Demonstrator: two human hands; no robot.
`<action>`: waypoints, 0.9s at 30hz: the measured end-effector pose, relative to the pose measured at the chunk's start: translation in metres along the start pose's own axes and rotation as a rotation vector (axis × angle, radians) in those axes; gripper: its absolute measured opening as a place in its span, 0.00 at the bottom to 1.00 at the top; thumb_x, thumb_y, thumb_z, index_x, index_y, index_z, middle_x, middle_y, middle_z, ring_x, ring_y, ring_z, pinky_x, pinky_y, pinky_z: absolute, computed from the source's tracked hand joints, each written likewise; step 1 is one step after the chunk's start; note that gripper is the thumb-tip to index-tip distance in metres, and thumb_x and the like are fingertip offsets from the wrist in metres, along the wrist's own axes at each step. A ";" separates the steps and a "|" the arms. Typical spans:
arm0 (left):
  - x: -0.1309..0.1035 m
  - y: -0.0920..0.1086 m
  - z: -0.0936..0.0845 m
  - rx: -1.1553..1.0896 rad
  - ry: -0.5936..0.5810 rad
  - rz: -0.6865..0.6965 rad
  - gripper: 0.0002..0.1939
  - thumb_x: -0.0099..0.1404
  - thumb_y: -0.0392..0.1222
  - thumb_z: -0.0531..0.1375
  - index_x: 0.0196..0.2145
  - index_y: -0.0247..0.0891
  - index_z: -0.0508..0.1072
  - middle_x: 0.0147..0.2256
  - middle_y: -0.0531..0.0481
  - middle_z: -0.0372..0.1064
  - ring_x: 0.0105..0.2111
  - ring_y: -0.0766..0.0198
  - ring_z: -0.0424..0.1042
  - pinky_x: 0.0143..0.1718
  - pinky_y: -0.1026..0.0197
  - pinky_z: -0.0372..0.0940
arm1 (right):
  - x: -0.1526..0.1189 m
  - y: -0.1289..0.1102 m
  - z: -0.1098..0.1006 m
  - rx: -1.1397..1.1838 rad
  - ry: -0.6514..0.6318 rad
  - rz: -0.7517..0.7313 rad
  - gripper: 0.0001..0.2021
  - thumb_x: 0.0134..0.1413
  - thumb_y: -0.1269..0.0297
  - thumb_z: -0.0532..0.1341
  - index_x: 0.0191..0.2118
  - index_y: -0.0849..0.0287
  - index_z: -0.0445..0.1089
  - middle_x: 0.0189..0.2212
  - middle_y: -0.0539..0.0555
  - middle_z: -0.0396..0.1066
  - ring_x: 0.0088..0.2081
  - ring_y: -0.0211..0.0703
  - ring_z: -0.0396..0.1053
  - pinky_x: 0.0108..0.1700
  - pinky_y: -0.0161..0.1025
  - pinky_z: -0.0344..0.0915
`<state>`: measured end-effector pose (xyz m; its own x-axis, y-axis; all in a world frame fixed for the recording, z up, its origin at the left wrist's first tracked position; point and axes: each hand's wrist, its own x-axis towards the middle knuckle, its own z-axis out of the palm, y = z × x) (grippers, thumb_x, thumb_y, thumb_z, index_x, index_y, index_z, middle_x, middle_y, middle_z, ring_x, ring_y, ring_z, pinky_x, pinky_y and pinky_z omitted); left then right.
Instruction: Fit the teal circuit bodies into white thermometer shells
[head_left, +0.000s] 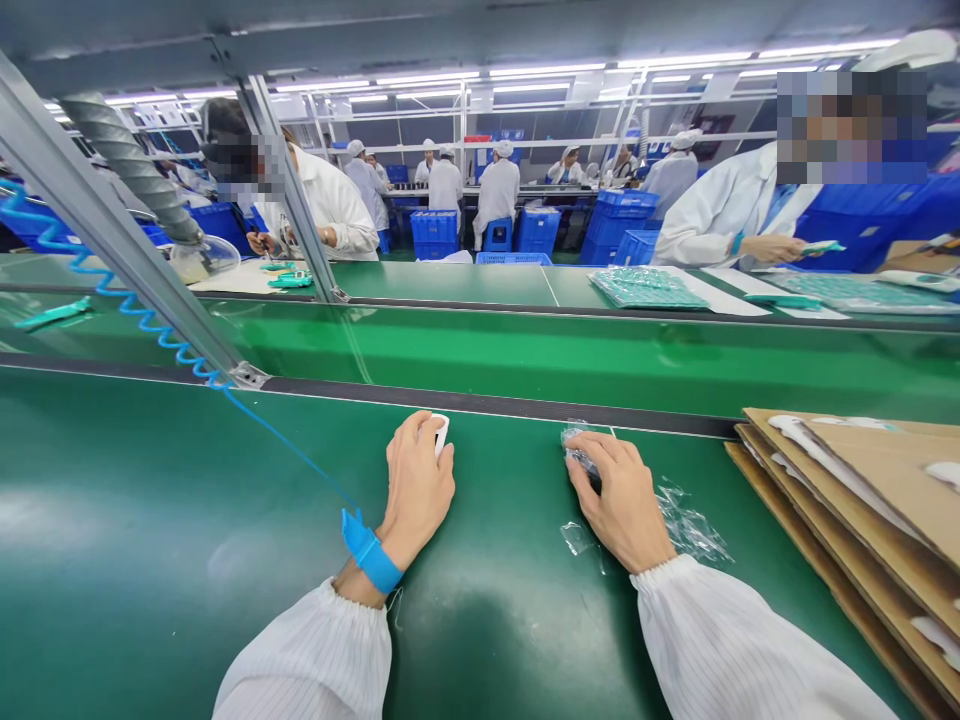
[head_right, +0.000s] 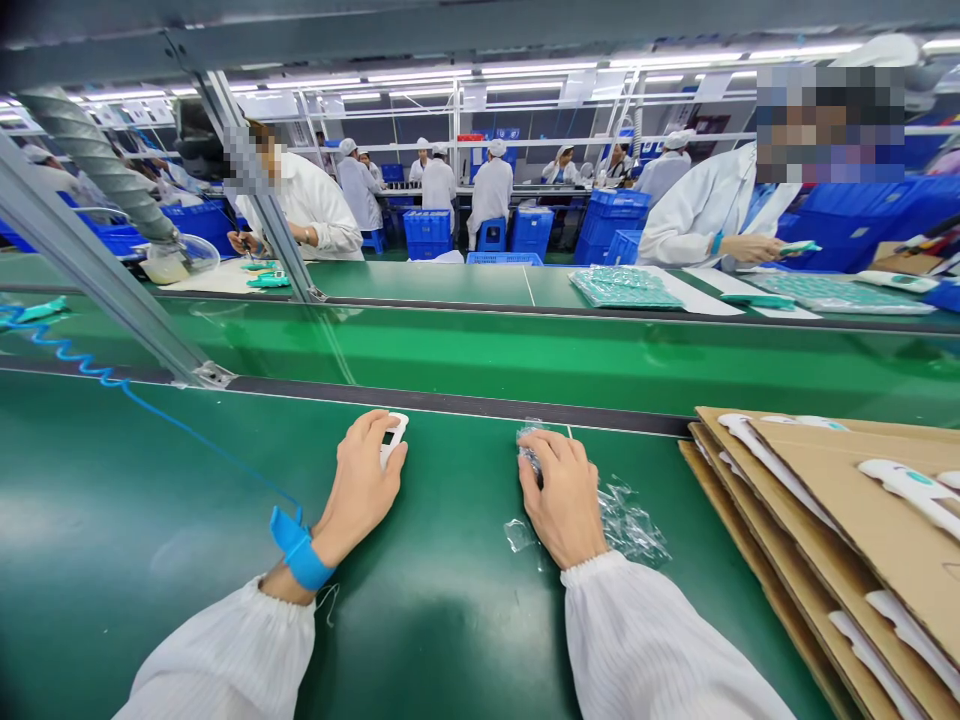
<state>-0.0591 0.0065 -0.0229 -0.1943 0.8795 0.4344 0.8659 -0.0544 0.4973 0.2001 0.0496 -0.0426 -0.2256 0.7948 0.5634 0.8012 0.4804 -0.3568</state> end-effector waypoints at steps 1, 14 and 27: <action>0.000 0.000 0.000 -0.001 0.004 0.000 0.16 0.67 0.32 0.56 0.52 0.37 0.69 0.55 0.38 0.67 0.56 0.46 0.67 0.54 0.42 0.64 | 0.000 0.000 0.000 0.004 0.005 -0.003 0.10 0.65 0.62 0.56 0.46 0.55 0.73 0.47 0.54 0.75 0.45 0.51 0.68 0.45 0.48 0.64; -0.001 -0.002 0.001 -0.015 0.020 0.008 0.16 0.66 0.31 0.56 0.51 0.38 0.69 0.55 0.39 0.67 0.55 0.47 0.68 0.53 0.42 0.65 | -0.002 0.002 0.002 -0.004 -0.005 0.010 0.11 0.65 0.61 0.55 0.47 0.54 0.73 0.48 0.54 0.76 0.46 0.52 0.68 0.43 0.48 0.64; 0.000 -0.002 0.002 -0.019 0.025 0.005 0.15 0.66 0.32 0.57 0.50 0.39 0.69 0.55 0.39 0.67 0.56 0.46 0.68 0.54 0.42 0.65 | -0.001 0.002 0.001 -0.003 0.003 -0.002 0.09 0.65 0.62 0.56 0.46 0.53 0.72 0.47 0.54 0.76 0.45 0.52 0.68 0.43 0.48 0.64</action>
<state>-0.0599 0.0075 -0.0260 -0.2020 0.8671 0.4553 0.8578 -0.0677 0.5096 0.2010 0.0500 -0.0448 -0.2252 0.7929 0.5661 0.8024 0.4805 -0.3538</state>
